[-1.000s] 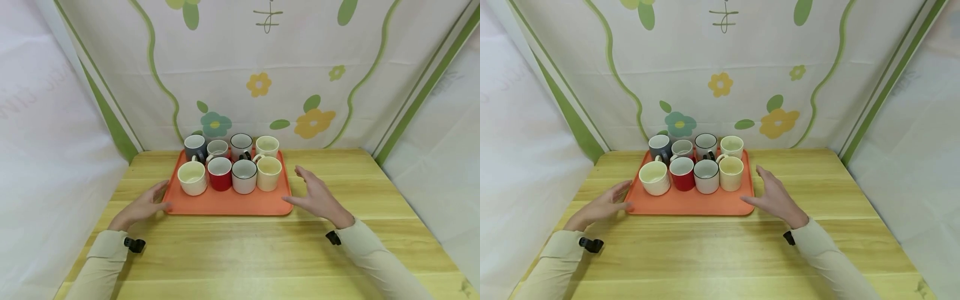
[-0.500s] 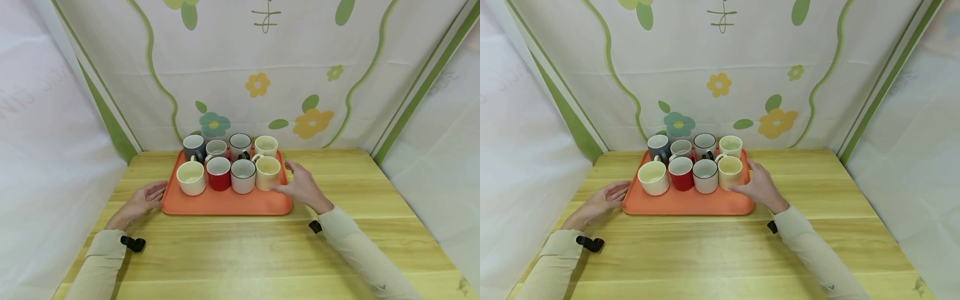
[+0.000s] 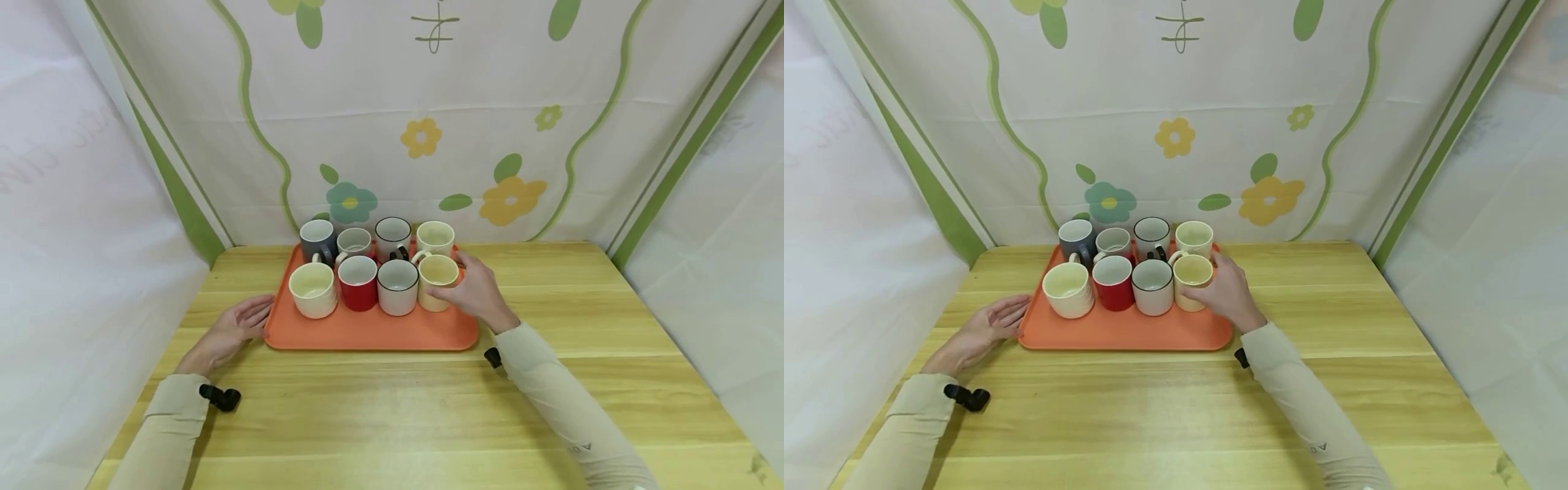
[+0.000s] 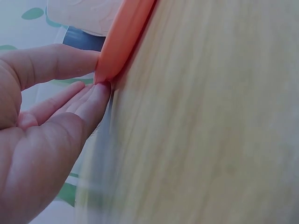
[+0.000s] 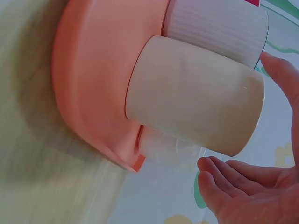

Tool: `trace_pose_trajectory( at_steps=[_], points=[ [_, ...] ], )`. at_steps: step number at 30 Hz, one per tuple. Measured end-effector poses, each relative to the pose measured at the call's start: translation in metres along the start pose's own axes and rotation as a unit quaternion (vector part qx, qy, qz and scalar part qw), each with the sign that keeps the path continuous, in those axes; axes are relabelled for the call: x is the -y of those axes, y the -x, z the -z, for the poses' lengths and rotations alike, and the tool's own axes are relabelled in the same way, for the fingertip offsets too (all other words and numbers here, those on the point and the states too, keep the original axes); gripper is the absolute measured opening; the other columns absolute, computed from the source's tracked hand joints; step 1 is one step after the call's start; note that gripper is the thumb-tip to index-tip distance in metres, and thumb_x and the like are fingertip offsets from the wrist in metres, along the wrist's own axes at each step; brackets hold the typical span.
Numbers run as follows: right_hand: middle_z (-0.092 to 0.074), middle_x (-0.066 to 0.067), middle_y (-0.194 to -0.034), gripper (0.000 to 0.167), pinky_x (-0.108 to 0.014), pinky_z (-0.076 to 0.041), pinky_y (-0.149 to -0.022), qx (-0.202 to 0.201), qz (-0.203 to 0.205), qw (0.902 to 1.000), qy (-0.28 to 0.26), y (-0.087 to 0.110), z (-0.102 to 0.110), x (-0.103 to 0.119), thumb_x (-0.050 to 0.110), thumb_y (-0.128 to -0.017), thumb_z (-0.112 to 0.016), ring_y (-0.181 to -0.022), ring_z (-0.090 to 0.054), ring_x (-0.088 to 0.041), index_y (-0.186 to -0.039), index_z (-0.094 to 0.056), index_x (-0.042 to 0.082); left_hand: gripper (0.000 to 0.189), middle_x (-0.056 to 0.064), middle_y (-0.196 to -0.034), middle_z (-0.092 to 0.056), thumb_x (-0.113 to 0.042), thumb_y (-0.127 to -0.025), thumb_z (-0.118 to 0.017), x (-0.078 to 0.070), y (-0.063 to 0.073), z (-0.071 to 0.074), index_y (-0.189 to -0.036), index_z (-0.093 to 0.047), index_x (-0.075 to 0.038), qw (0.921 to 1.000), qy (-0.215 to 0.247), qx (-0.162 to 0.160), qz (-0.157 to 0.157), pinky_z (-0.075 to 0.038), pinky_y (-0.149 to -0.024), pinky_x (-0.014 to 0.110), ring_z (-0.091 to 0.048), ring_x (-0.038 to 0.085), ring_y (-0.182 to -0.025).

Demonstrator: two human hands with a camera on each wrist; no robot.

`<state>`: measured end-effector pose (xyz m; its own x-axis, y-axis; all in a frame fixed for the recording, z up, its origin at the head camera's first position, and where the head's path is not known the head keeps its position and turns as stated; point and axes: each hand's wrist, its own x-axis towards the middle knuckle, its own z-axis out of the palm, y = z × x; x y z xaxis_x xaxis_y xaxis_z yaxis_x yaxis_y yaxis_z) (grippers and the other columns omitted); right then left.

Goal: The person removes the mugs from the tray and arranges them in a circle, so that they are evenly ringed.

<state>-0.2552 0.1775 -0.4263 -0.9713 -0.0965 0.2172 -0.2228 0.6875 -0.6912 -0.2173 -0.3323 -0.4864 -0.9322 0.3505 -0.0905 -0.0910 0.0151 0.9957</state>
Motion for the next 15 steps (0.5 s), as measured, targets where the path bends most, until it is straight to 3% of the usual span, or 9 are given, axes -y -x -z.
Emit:
trace_pose_trajectory(
  at_steps=[5, 15],
  points=[
    [-0.073, -0.009, -0.119, 0.078, -0.047, -0.053, -0.089, -0.013, 0.006, 0.9999, -0.008, -0.0038, -0.0057, -0.0002, 0.045, -0.072, -0.097, -0.105, -0.066, -0.030, -0.134, -0.065, 0.009, 0.084, 0.035, -0.172, -0.002, 0.014, -0.099, -0.060, -0.0005, 0.0007, 0.0003, -0.166, -0.010, 0.009, 0.9999, 0.008, -0.002, 0.011, -0.053, -0.107, 0.018, -0.054, -0.013, -0.131],
    [-0.074, -0.014, -0.121, 0.081, -0.052, -0.055, -0.092, -0.027, 0.000, 0.9996, -0.002, -0.0076, -0.0106, -0.0028, 0.044, -0.072, -0.096, -0.109, -0.068, -0.034, -0.135, -0.066, 0.004, 0.085, 0.033, -0.173, -0.002, 0.013, -0.099, -0.061, -0.0042, 0.0015, -0.0001, -0.167, -0.009, 0.007, 0.9998, 0.008, 0.001, 0.019, -0.052, -0.108, 0.018, -0.054, -0.012, -0.132]
  ],
)
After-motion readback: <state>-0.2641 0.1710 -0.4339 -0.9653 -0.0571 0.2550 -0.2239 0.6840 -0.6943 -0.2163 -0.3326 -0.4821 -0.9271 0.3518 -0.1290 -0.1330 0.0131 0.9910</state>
